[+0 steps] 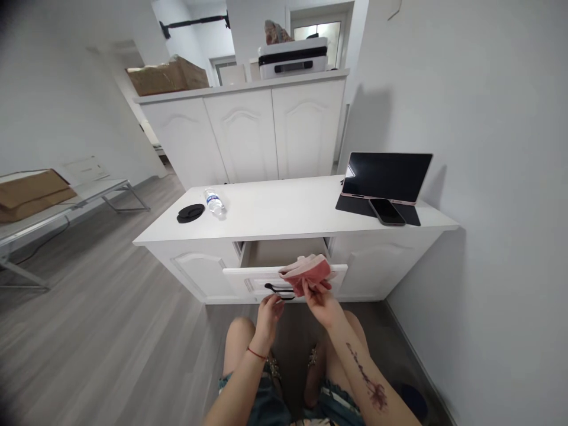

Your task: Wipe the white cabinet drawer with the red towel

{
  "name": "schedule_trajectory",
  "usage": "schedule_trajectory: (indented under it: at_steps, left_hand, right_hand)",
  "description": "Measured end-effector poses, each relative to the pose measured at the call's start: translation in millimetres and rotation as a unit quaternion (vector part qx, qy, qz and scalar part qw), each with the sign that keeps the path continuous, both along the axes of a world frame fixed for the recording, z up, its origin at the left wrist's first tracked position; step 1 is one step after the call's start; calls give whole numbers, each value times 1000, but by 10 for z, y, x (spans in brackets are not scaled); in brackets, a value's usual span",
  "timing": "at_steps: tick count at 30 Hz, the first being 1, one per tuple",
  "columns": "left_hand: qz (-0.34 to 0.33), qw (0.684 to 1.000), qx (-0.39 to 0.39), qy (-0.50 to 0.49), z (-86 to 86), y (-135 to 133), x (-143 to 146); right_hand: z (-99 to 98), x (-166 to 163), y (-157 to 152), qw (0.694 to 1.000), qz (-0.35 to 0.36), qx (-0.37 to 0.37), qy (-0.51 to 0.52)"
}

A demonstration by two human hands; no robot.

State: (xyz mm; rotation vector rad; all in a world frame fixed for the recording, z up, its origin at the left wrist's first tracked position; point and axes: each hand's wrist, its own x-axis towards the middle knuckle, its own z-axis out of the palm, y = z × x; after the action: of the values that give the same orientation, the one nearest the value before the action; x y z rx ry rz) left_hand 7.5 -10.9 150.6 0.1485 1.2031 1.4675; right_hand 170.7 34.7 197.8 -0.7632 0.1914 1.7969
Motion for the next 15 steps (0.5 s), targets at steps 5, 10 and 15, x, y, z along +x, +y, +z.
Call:
schedule_trajectory:
  at_steps: [5,10,15]
  left_hand:
    - [-28,999,-5,-33,135,227,91]
    - [-25,1000,5,-4,149,301,106]
    - [-37,999,23,12,122,402,55]
  right_hand:
    - [-63,512,45,995,-39,53,-75]
    - [-80,928,79,995,-66,27,-72]
    - [-192,1164,10,989,-35,69,-125]
